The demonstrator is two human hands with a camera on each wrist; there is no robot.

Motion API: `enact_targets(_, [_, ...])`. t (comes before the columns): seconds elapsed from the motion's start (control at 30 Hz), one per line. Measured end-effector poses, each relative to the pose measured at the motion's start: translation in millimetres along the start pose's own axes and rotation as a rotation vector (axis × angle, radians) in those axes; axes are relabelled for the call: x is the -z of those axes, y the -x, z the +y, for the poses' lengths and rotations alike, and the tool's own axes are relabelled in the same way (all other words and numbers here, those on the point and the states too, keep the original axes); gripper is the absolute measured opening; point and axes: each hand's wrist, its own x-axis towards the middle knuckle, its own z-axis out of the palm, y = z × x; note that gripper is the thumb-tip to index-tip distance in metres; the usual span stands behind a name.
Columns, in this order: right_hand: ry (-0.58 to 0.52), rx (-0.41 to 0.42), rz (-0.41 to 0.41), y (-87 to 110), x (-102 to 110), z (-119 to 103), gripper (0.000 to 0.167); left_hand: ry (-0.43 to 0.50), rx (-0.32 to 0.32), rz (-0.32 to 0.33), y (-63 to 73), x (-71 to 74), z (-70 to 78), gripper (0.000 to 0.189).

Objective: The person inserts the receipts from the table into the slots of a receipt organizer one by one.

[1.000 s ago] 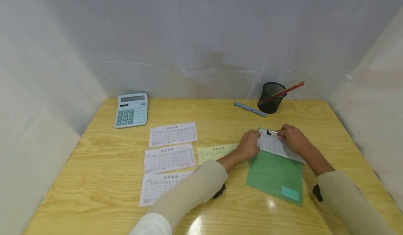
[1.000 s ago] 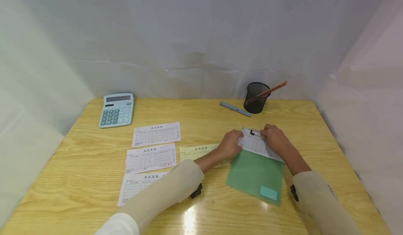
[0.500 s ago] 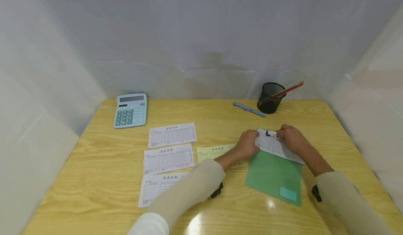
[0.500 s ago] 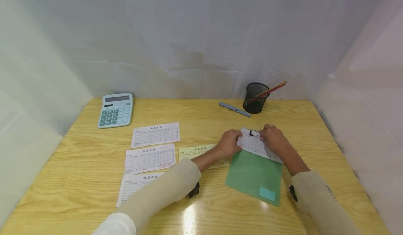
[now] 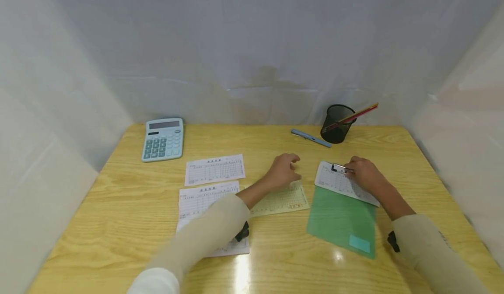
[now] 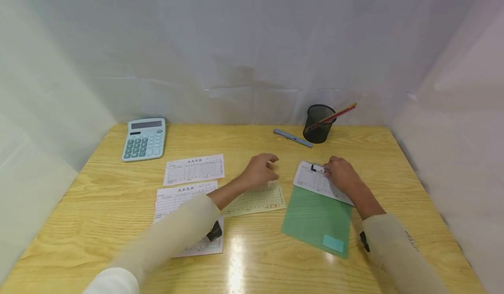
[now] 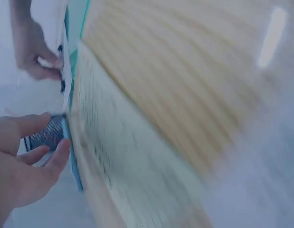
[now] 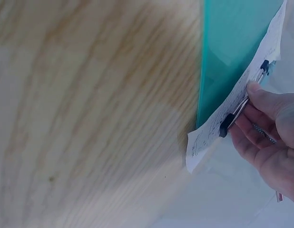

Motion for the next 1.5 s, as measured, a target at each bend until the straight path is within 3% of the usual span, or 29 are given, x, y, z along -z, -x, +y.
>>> enact_targets(0.27, [0.006, -0.052, -0.051, -6.2, 2, -2, 0.025, -0.053, 0.116, 0.129, 28.6, 72.7, -50.4, 0.058])
enact_targets(0.43, [0.008, -0.077, -0.074, -7.8, 3, -2, 0.025, -0.109, 0.161, 0.173, 50.2, 101.1, -76.7, 0.056])
enact_targets(0.73, [-0.014, -0.093, -0.083, -7.7, 5, -3, 0.026, -0.216, 0.225, 0.264, 83.9, 127.1, -104.2, 0.053])
enact_targets(0.87, [-0.017, -0.092, -0.081, -8.2, 4, -3, 0.026, -0.281, 0.324, 0.309, 94.9, 137.0, -112.9, 0.050])
enact_targets(1.0, [-0.019, -0.090, -0.074, -8.4, 4, -2, 0.026, -0.353, 0.444, 0.310, 103.5, 143.2, -117.0, 0.053])
enact_targets(1.13, [-0.014, -0.087, -0.075, -8.0, 5, -1, 0.026, -0.352, 0.514, 0.283, 106.4, 147.2, -120.4, 0.056])
enact_targets(1.5, [-0.006, -0.101, -0.090, -6.7, 5, 2, 0.027, -0.233, 0.550, 0.260, 97.5, 154.0, -129.0, 0.048])
